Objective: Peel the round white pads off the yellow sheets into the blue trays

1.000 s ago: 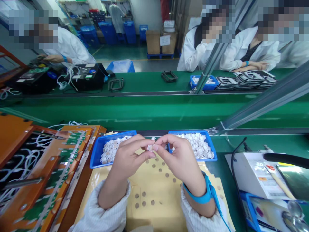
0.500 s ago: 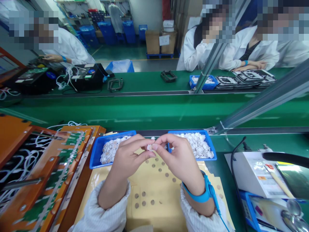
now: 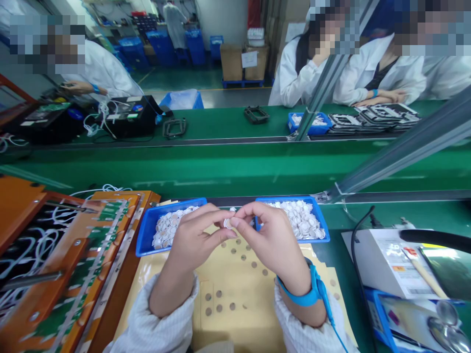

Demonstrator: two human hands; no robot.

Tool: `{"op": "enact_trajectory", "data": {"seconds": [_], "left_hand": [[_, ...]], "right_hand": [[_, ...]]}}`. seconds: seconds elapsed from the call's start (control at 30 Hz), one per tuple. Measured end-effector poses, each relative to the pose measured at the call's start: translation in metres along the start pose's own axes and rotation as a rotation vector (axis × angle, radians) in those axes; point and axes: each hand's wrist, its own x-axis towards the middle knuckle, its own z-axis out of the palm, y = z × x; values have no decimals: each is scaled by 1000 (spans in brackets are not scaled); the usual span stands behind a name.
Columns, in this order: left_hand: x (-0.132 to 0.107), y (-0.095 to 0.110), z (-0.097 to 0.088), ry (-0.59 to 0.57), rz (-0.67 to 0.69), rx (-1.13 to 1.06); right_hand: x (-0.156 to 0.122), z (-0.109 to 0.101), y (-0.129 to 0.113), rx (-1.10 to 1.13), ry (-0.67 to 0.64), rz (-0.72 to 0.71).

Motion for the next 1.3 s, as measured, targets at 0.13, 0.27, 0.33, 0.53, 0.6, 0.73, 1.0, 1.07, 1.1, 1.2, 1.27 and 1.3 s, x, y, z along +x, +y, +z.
{"op": "enact_trajectory", "data": {"seconds": [0.13,0.27,0.33,0.53,0.6,0.73,1.0,1.07,1.1,1.2,1.27,1.3], "left_hand": [[0,-1,1,2,-2,3],[-1,-1,1,-4,-10,1],[-1,-1,0,-5,-7,1],[0,0,1,6,-1,11],[0,1,1,16,4,13],[1,2,1,25,5,18],[0,2,2,37,16,18],[0,2,2,40,22,19],[0,2,2,43,27,19],[0,2,3,56,47,7],[0,2,3,64,55,-3],[0,2,3,69,57,-8]], "right_hand": [[0,0,0,-3,1,6],[0,0,0,-16,0,6],[0,0,0,-22,0,8],[0,-1,-1,-34,-7,3],[0,-1,-1,-38,-10,4],[1,0,-1,-41,-5,5],[-1,-1,-1,-45,-8,0],[-1,-1,-1,-38,-10,1],[-1,-1,-1,-35,-9,0],[-1,-1,-3,-33,1,4],[-1,-1,-4,-27,15,3],[-2,-1,-5,-20,21,-3]]}}
